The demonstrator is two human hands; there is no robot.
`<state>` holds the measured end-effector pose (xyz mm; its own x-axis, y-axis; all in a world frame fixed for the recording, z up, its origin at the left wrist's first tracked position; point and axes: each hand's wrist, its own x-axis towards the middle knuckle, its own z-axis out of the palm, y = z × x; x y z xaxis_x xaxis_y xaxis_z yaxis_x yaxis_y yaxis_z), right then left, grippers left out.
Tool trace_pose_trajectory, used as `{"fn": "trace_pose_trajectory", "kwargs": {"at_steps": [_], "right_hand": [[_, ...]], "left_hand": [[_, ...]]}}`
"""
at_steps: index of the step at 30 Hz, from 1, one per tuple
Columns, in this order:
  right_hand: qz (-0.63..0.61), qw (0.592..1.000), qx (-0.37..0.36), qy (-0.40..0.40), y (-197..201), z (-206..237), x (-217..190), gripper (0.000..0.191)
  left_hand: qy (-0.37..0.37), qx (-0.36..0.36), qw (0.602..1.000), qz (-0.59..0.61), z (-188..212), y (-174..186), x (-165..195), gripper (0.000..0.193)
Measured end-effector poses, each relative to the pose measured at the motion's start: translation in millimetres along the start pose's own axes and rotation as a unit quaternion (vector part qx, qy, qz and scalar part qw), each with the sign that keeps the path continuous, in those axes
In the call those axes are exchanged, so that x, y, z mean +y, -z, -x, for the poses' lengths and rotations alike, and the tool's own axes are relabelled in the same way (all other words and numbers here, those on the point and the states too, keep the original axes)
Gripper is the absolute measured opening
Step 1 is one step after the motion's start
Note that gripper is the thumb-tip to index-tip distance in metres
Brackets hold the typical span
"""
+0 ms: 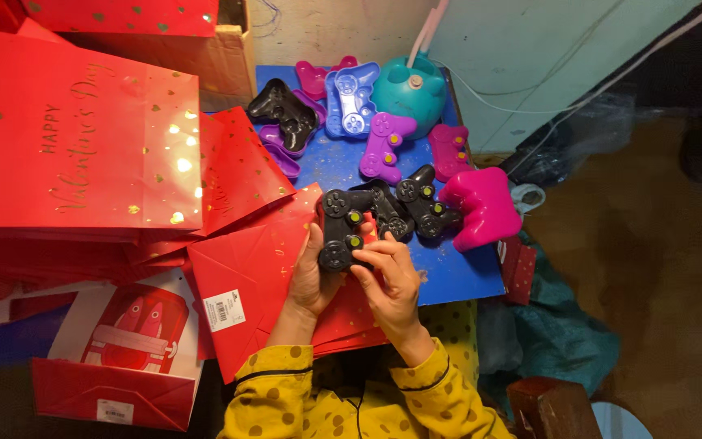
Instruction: The person sits at a table and packs colorful plastic game-controller-shaped toys into red Happy Valentine's Day gift bags, opening each bag, placing a toy inside, and stacking the filled bags in a pile.
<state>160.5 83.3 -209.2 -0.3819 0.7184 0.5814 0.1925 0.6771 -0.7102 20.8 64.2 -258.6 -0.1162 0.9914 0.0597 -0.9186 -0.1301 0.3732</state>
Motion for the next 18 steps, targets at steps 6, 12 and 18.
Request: {"fn": "trace_pose_trajectory", "kwargs": {"at_steps": [6, 12, 18], "right_hand": [[0.081, 0.995, 0.050, -0.042, 24, -10, 18, 0.020], [0.344, 0.937, -0.063, -0.026, 50, -27, 54, 0.073], [0.404, 0.908, -0.089, -0.060, 50, -35, 66, 0.077]], "left_hand": [[-0.032, 0.022, 0.999, -0.035, 2, -6, 3, 0.058], [-0.012, 0.018, 0.999, 0.031, 1, -2, 4, 0.053], [-0.017, 0.025, 0.999, 0.035, 3, 1, 2, 0.049]]}}
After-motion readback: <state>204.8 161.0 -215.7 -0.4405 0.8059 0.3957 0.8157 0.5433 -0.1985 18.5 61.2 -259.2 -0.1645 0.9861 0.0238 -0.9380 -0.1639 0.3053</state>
